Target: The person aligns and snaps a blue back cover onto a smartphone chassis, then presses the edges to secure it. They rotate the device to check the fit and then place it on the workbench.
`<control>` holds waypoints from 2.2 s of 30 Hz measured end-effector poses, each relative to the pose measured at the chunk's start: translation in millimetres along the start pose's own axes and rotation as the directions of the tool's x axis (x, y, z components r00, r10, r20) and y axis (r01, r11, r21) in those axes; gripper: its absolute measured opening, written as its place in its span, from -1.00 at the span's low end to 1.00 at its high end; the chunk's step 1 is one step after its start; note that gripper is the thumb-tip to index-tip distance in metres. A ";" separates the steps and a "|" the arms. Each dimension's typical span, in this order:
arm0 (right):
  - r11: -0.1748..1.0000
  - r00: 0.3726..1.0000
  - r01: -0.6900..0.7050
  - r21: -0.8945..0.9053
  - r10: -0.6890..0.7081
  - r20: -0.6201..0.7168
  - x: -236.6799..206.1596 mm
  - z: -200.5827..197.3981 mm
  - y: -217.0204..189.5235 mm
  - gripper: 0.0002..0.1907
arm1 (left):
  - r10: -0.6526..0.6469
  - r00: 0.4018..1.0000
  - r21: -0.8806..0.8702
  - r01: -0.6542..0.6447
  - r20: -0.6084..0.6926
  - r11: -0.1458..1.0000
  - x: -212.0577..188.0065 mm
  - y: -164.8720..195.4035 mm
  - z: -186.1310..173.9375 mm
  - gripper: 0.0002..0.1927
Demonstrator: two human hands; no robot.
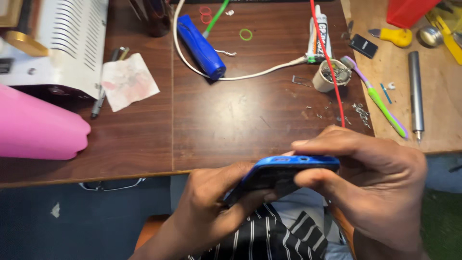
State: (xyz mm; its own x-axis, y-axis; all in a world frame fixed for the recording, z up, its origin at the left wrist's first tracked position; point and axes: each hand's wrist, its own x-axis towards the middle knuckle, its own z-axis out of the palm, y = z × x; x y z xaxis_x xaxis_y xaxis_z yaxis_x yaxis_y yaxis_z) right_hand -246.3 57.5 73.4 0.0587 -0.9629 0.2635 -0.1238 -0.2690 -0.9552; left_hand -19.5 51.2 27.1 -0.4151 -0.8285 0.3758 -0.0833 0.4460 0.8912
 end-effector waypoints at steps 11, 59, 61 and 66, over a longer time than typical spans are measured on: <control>0.980 0.993 0.096 0.171 -0.084 -0.077 -18.7 4.4 13.0 -0.77 | 0.046 0.999 0.015 -0.046 -0.024 0.999 1.7 -0.1 4.3 -0.75; 0.995 0.998 0.024 -0.102 -0.030 -0.061 -6.4 -8.5 9.9 -0.70 | -0.100 0.941 -0.405 -0.042 -0.324 0.913 -11.6 -18.1 -3.4 -0.81; 0.999 0.995 0.033 -0.042 -0.037 -0.095 -7.4 -12.5 19.3 -0.75 | -0.121 0.922 -0.394 -0.036 -0.367 0.918 -10.7 -24.3 -7.0 -0.80; 0.998 0.995 0.060 -0.007 -0.060 -0.083 0.9 -20.0 49.0 -0.85 | -0.115 0.927 -0.307 0.000 -0.357 0.952 0.8 -38.1 -8.4 -0.82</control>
State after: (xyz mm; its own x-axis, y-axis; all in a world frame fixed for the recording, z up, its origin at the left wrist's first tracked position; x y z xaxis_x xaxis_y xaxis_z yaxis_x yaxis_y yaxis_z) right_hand -272.1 43.0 29.5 -0.0166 -0.9436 0.3305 -0.1266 -0.3259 -0.9369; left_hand -9.0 30.7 -4.4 -0.0515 -0.9402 0.3367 0.1994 0.3207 0.9260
